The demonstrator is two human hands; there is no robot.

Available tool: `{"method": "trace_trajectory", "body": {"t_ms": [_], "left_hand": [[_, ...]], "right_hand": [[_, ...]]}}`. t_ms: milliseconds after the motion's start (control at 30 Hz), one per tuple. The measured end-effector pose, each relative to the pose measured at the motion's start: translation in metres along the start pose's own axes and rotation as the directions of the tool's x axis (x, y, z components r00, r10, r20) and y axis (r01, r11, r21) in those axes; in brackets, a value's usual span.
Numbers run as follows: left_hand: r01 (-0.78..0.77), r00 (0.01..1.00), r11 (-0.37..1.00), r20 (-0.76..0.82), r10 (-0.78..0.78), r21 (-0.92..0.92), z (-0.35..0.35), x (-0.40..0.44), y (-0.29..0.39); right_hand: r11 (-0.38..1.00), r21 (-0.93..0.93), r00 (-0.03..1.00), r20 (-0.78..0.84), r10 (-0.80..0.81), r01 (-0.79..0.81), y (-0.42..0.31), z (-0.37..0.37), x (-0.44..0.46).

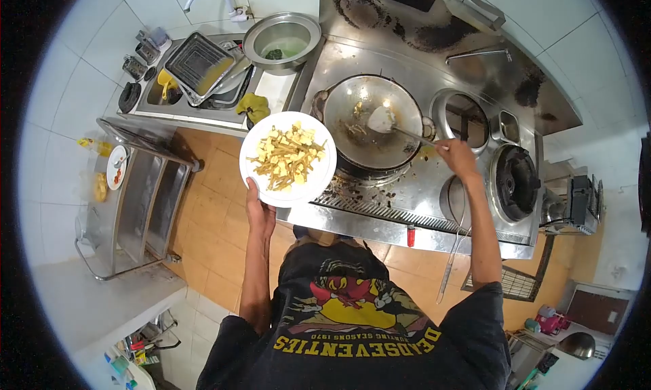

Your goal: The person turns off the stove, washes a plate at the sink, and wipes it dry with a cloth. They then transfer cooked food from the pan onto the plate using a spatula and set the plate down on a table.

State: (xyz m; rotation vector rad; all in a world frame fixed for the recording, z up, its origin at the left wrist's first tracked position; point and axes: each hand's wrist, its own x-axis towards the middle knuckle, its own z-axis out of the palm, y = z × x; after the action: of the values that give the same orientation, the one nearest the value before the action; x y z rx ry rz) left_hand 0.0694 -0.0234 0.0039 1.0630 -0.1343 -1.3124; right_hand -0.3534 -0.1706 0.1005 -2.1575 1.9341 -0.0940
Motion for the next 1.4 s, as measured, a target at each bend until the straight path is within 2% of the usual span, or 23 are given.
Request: {"method": "trace_trajectory", "body": {"t_ms": [33,133,167,267,367,500,600,700,800,900,1000,1100,1200,1300,1400], "left_hand": [[0.010,1.000,1.000,-0.009,-0.010,0.006,-0.001,0.000,0.000],[-0.020,1.000,1.000,-0.002,0.020,-0.008,0.004,-0.003,0.000],[-0.010,1.000,1.000,0.001,0.010,-0.013,0.002,-0.003,0.000],[0.003,1.000,1.000,0.011,-0.002,-0.025,-0.003,-0.001,-0.002],[-0.011,1.000,1.000,0.012,0.012,-0.026,0.004,-0.004,0.000],[-0.021,1.000,0.999,0.006,0.022,-0.029,0.004,-0.011,0.003],[-0.043,0.999,0.998,-0.011,0.042,-0.042,0.009,-0.012,0.003],[-0.028,0.999,0.999,-0.032,0.027,-0.036,0.008,-0.013,0.004],[-0.013,0.999,1.000,-0.034,0.013,-0.016,0.004,-0.011,0.004],[-0.017,1.000,1.000,-0.022,0.016,-0.013,0.005,-0.010,0.004],[-0.010,1.000,1.000,0.000,0.010,-0.013,0.001,-0.008,0.004],[-0.004,1.000,1.000,0.009,0.004,-0.010,0.000,-0.004,0.002],[-0.002,1.000,1.000,-0.001,0.002,-0.017,-0.002,-0.002,0.003],[0.006,1.000,1.000,-0.027,-0.007,-0.013,-0.001,-0.003,0.004],[0.009,0.999,1.000,-0.037,-0.009,-0.011,0.001,-0.005,0.006]], "right_hand": [[0.997,-0.071,1.000,-0.009,0.025,-0.026,0.001,-0.010,0.000],[0.962,-0.271,0.997,-0.051,-0.054,0.038,0.033,-0.011,0.020],[0.963,-0.268,0.999,-0.046,-0.016,0.003,0.037,-0.007,0.028],[0.959,-0.264,0.992,-0.043,-0.119,0.104,0.023,0.009,0.037],[0.974,-0.144,0.982,-0.047,-0.184,0.176,-0.009,0.006,0.039],[0.982,-0.128,0.988,-0.058,-0.144,0.136,-0.002,-0.005,0.064],[0.975,0.171,0.990,-0.018,-0.142,0.143,0.028,0.027,0.086],[0.939,0.333,0.991,0.061,-0.116,0.090,0.023,0.051,0.083],[0.985,0.170,0.978,0.201,-0.055,0.021,0.000,0.025,0.064],[0.995,0.094,0.988,0.149,-0.031,0.017,0.006,0.005,0.054],[0.979,0.191,0.987,0.126,-0.098,0.073,0.004,0.003,0.051],[0.981,0.133,0.973,0.161,-0.164,0.143,-0.013,0.007,0.044],[0.973,-0.036,0.972,0.068,-0.225,0.228,-0.006,0.004,0.040],[0.988,-0.084,0.992,0.010,-0.128,0.128,0.008,-0.010,0.039],[0.995,-0.080,0.989,0.142,-0.042,0.054,0.017,-0.038,0.042]]}}
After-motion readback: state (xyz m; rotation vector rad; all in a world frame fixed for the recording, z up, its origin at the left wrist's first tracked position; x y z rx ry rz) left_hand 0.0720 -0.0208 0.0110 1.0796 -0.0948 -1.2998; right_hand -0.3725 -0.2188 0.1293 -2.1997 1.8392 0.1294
